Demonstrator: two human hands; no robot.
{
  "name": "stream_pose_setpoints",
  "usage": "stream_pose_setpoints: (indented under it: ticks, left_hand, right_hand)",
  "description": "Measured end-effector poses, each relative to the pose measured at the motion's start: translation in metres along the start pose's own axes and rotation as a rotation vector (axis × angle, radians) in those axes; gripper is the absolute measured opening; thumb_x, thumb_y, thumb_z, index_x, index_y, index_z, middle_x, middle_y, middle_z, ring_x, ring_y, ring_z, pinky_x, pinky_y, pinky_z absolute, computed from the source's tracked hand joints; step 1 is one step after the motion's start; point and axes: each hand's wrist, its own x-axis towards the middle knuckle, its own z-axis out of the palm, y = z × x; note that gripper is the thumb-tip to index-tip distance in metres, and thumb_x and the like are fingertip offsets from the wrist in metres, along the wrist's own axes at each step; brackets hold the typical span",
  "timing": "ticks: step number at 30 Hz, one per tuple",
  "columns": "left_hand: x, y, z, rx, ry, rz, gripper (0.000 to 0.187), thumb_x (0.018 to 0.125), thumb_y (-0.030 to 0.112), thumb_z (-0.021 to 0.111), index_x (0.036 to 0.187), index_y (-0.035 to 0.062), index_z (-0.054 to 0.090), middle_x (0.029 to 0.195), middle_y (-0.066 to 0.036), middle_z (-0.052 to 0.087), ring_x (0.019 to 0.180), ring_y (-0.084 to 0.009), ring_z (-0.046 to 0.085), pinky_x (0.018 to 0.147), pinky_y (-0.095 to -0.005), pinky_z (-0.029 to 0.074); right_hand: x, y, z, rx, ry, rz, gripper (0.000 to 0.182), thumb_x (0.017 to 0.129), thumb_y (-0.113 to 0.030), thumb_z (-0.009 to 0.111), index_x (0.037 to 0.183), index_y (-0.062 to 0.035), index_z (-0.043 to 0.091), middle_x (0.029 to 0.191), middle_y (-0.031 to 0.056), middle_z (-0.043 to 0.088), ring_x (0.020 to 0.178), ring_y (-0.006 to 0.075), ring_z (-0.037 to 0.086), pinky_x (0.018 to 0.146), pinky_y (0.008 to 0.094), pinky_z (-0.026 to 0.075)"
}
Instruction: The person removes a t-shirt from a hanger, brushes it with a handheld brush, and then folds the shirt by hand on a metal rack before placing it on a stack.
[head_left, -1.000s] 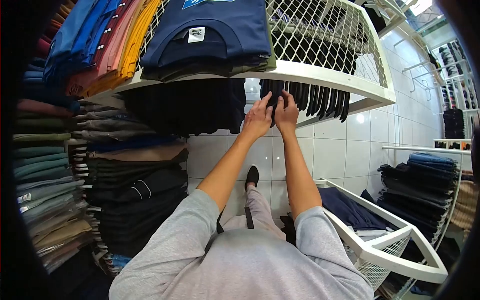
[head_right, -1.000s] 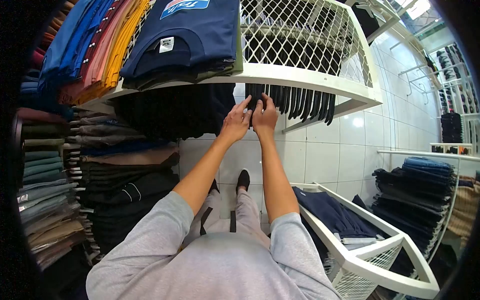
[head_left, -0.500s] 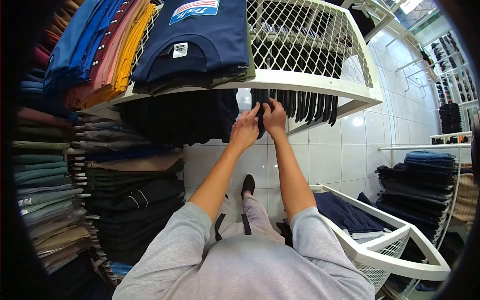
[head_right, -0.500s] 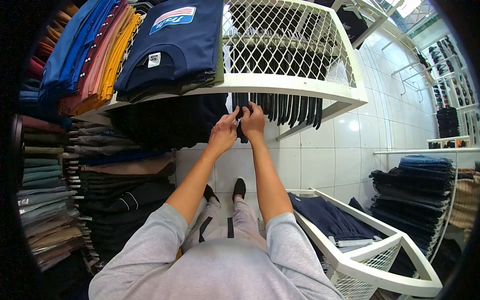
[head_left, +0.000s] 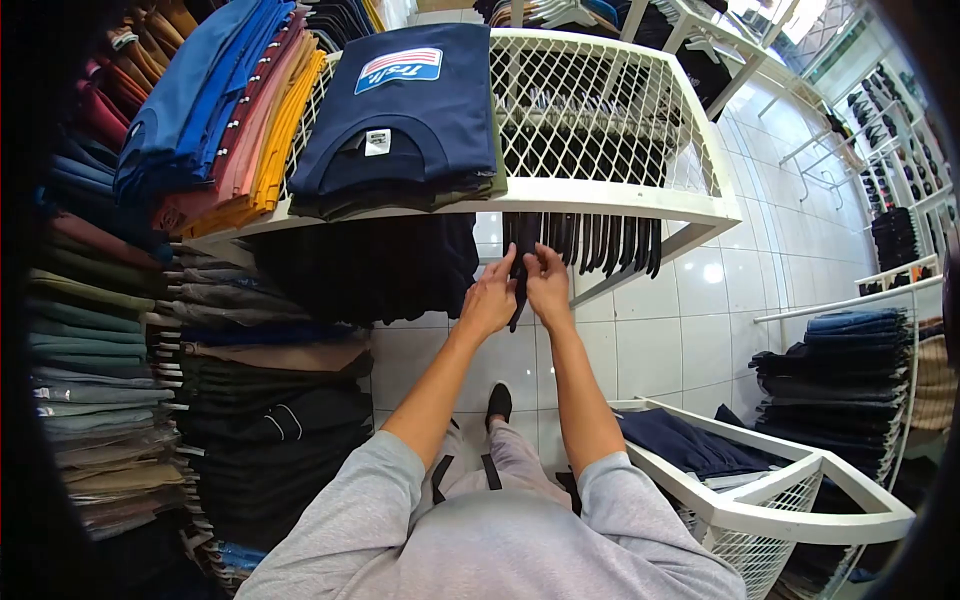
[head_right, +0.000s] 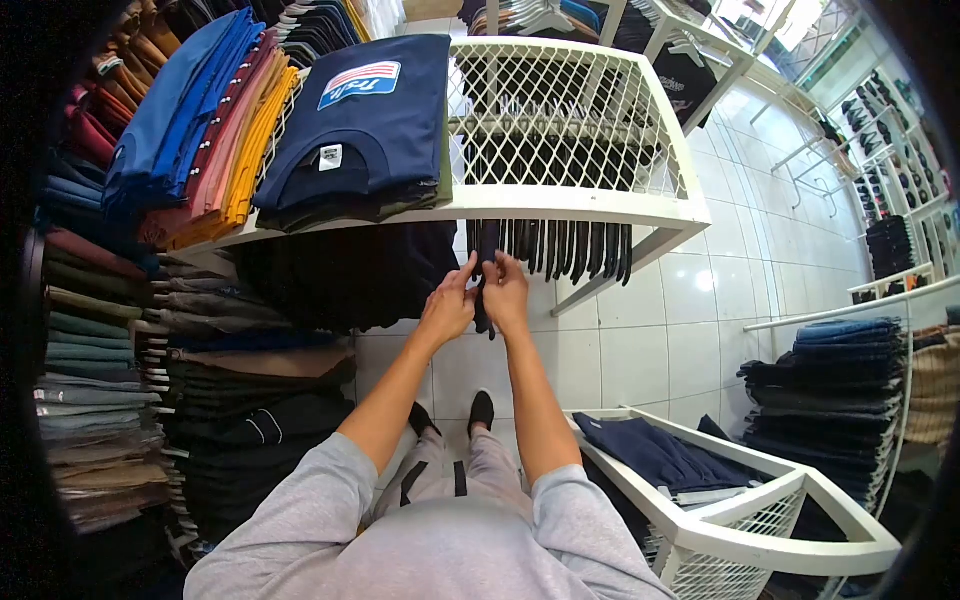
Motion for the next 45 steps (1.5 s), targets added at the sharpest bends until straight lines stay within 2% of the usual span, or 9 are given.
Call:
stream_pose_setpoints:
  ticks: [5, 7, 20, 22, 26, 32, 38, 40, 45]
  left_hand:
    - [-0.007, -0.003, -0.001, 0.005, -0.004, 0.003, 0.066, 0.098, 0.016, 0.056, 0.16, 0.0203, 0.035, 0.132, -0.024, 0.06, 0.114, -0.0471, 0.062, 0.097, -0.0538, 0.051]
    - [-0.01, -0.007, -0.002, 0.005, 0.0, 0.05, 0.067, 0.097, 0.015, 0.056, 0.16, 0.0186, 0.034, 0.13, -0.026, 0.06, 0.113, -0.0483, 0.062, 0.096, -0.0549, 0.051]
    - [-0.072, -0.023, -0.01, 0.023, -0.113, 0.084, 0.063, 0.1, 0.019, 0.054, 0.16, 0.0219, 0.035, 0.133, -0.025, 0.059, 0.117, -0.0474, 0.061, 0.1, -0.055, 0.049]
    - [-0.093, -0.028, -0.014, 0.009, -0.12, 0.104, 0.062, 0.1, 0.019, 0.054, 0.16, 0.0216, 0.036, 0.135, -0.024, 0.059, 0.117, -0.0471, 0.061, 0.101, -0.0545, 0.049]
    - [-0.136, -0.047, -0.022, -0.047, -0.143, 0.189, 0.063, 0.1, 0.02, 0.056, 0.16, 0.0188, 0.036, 0.133, -0.022, 0.06, 0.118, -0.0453, 0.061, 0.102, -0.0518, 0.049]
    - [-0.201, -0.068, -0.065, -0.123, -0.227, 0.282, 0.063, 0.099, 0.022, 0.059, 0.158, 0.016, 0.038, 0.126, -0.021, 0.062, 0.112, -0.0422, 0.063, 0.097, -0.049, 0.051]
    - [-0.235, -0.056, -0.117, -0.127, -0.187, 0.473, 0.062, 0.1, 0.024, 0.06, 0.158, 0.015, 0.04, 0.13, -0.023, 0.06, 0.116, -0.0445, 0.061, 0.098, -0.0499, 0.051]
    - [-0.24, -0.033, -0.13, -0.104, -0.134, 0.555, 0.062, 0.097, 0.023, 0.066, 0.154, 0.0127, 0.045, 0.132, -0.02, 0.062, 0.119, -0.0365, 0.064, 0.1, -0.0446, 0.052]
    - [-0.255, 0.04, -0.158, -0.005, 0.264, 1.074, 0.061, 0.095, 0.03, 0.071, 0.15, 0.0122, 0.05, 0.127, -0.021, 0.064, 0.119, -0.0391, 0.061, 0.108, -0.0449, 0.045]
  right_hand:
    - [-0.039, 0.001, -0.008, -0.029, -0.032, -0.03, 0.034, 0.098, -0.017, 0.067, 0.123, 0.005, 0.065, 0.108, 0.0188, 0.07, 0.094, 0.0278, 0.068, 0.085, 0.0381, 0.054]
    - [-0.053, 0.019, -0.007, -0.029, -0.019, -0.05, 0.031, 0.099, -0.015, 0.067, 0.123, 0.0054, 0.064, 0.106, 0.0143, 0.071, 0.093, 0.0196, 0.066, 0.083, 0.0332, 0.053]
    - [-0.152, 0.043, -0.025, -0.088, 0.011, -0.024, 0.027, 0.1, -0.015, 0.066, 0.121, 0.0024, 0.065, 0.1, 0.0098, 0.069, 0.088, 0.017, 0.064, 0.076, 0.0307, 0.053]
    - [-0.176, 0.036, -0.032, -0.02, -0.012, 0.057, 0.028, 0.098, -0.012, 0.065, 0.121, 0.0036, 0.064, 0.104, 0.0151, 0.066, 0.088, 0.0244, 0.065, 0.08, 0.0344, 0.054]
    - [-0.226, 0.04, -0.038, -0.117, 0.098, -0.014, 0.027, 0.099, -0.01, 0.064, 0.122, 0.0036, 0.063, 0.107, 0.0172, 0.067, 0.091, 0.0262, 0.068, 0.079, 0.0354, 0.055]
    - [-0.327, -0.015, -0.037, -0.335, 0.322, -0.084, 0.026, 0.103, -0.012, 0.052, 0.121, 0.0046, 0.06, 0.115, 0.0244, 0.062, 0.11, 0.0409, 0.059, 0.098, 0.0448, 0.047]
    - [-0.419, -0.066, -0.048, -0.61, 0.561, -0.162, 0.026, 0.106, -0.017, 0.048, 0.112, 0.0035, 0.062, 0.104, 0.023, 0.061, 0.101, 0.0448, 0.058, 0.088, 0.0502, 0.045]
    - [-0.445, -0.091, -0.063, -0.684, 0.587, -0.186, 0.025, 0.106, -0.017, 0.048, 0.11, 0.0019, 0.063, 0.101, 0.0217, 0.06, 0.099, 0.0437, 0.058, 0.086, 0.0503, 0.045]
    - [-0.52, -0.166, -0.094, -0.732, 0.64, -0.182, 0.027, 0.108, -0.021, 0.046, 0.108, -0.001, 0.065, 0.098, 0.0187, 0.061, 0.095, 0.0406, 0.059, 0.085, 0.0472, 0.045]
